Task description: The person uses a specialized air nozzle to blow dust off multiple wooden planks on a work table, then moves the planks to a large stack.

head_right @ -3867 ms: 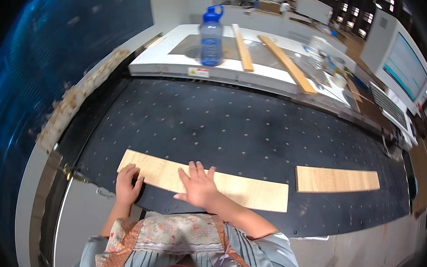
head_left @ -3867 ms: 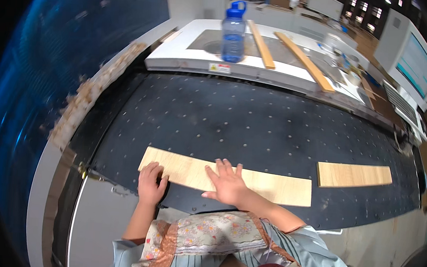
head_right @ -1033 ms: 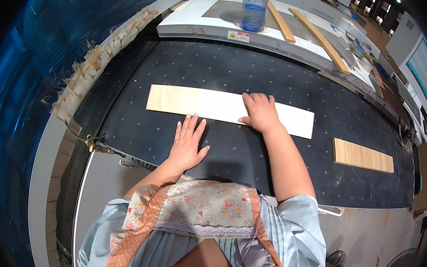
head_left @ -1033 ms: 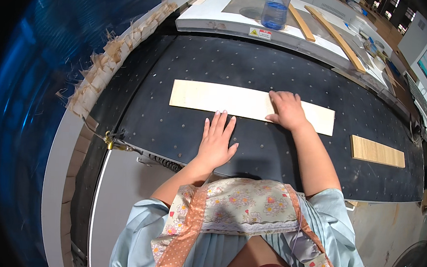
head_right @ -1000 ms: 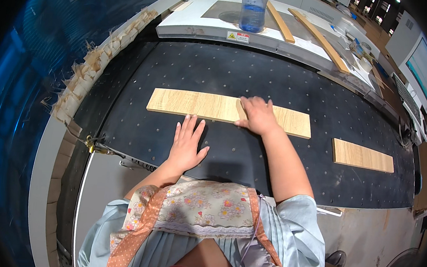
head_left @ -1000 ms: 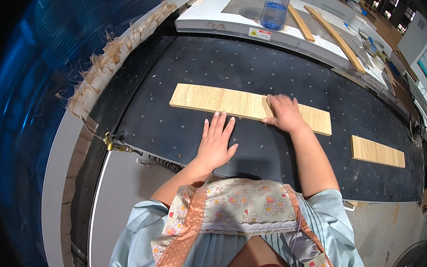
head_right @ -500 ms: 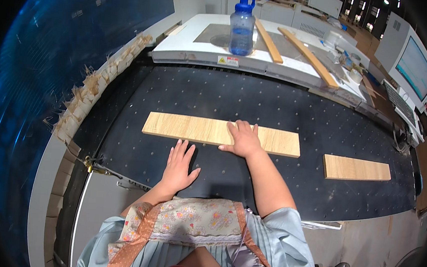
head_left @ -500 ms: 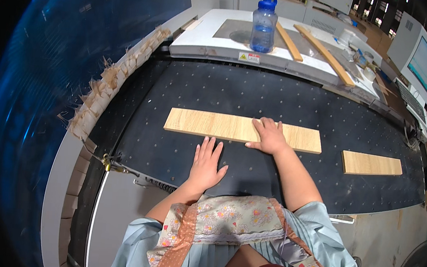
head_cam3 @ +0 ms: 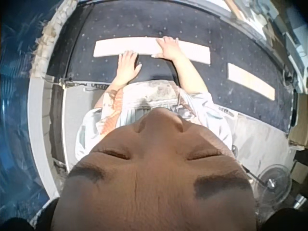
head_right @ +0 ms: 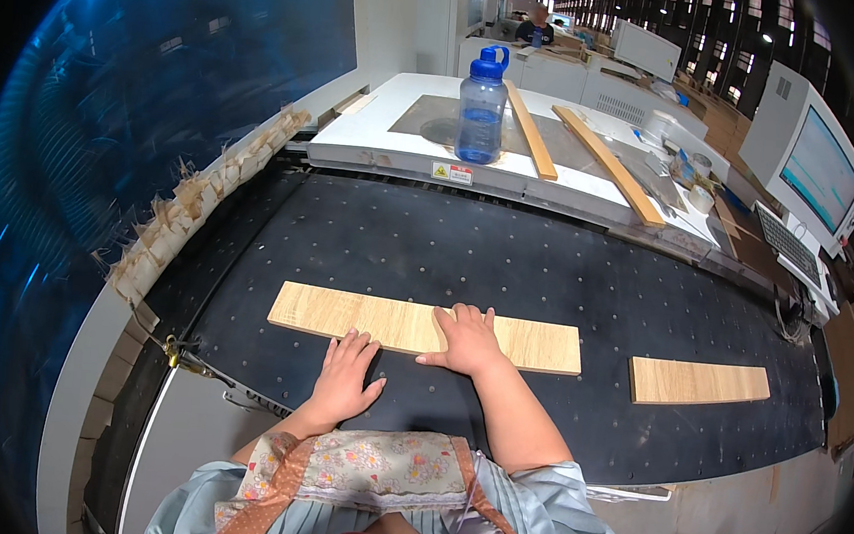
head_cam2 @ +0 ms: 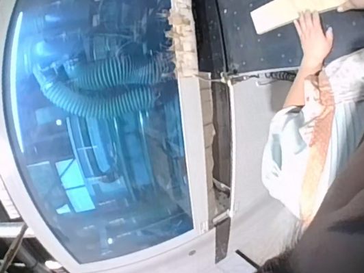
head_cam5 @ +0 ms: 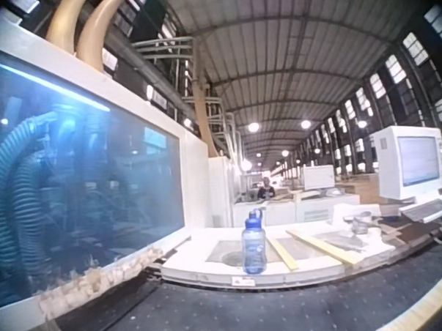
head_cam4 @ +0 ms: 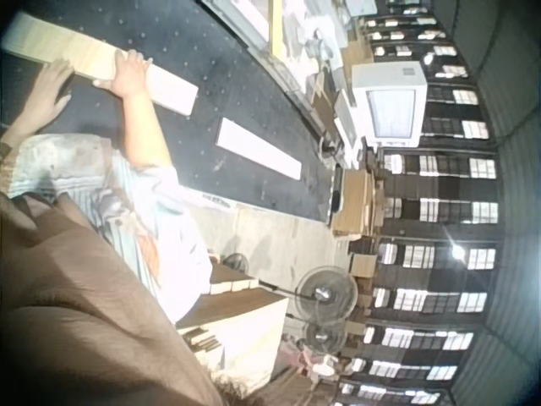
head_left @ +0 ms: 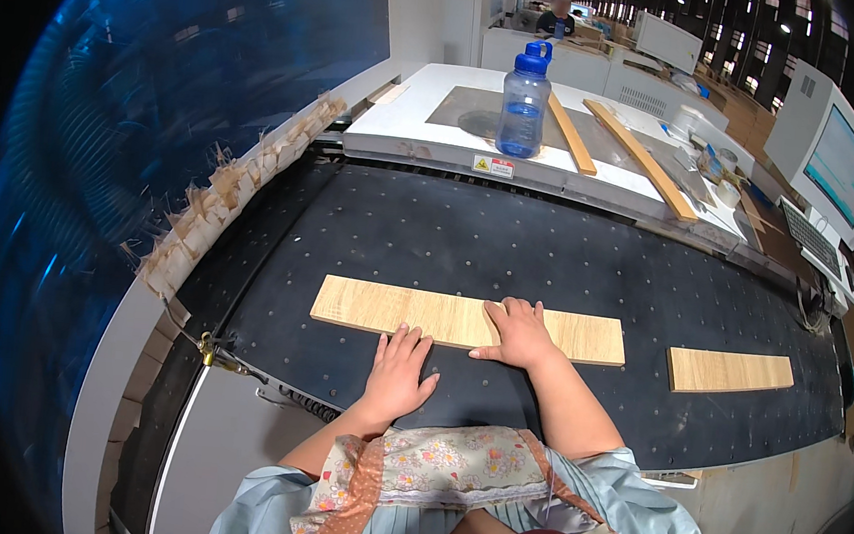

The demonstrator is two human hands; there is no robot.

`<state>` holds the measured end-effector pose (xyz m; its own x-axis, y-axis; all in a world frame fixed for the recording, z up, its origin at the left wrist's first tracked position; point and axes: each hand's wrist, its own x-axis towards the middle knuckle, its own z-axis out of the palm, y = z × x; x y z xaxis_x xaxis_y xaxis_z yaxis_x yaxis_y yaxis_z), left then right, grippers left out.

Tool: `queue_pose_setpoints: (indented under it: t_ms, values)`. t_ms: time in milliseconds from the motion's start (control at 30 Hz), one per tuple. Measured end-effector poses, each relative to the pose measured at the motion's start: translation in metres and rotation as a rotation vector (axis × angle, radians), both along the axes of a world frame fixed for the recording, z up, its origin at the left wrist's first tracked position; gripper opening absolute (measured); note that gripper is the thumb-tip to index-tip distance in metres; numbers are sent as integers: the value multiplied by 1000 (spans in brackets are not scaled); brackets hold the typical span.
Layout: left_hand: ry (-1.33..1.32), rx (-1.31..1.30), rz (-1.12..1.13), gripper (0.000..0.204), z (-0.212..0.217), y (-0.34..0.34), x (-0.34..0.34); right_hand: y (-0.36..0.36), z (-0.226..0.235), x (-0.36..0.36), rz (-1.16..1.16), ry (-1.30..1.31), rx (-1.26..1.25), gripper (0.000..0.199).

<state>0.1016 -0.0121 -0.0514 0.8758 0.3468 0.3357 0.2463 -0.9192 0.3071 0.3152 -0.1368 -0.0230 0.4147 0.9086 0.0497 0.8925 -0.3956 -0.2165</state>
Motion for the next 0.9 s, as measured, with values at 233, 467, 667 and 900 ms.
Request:
queue_pose_setpoints:
  t_ms: [233, 467, 667, 900]
  values:
    - [17, -36, 5, 59, 1, 0, -1, 0, -9, 11, 112, 14, 124, 91]
    - [-71, -27, 31, 57, -1, 3, -5, 5, -5, 7, 178, -31, 167, 86]
    - [-468, 75, -134, 18, 10, 13, -24, -5, 4, 17, 119, -207, 406, 83]
    - [-763, -101, 860, 21, -17, 94, -186, -33, 25, 39, -159, -298, 393, 79]
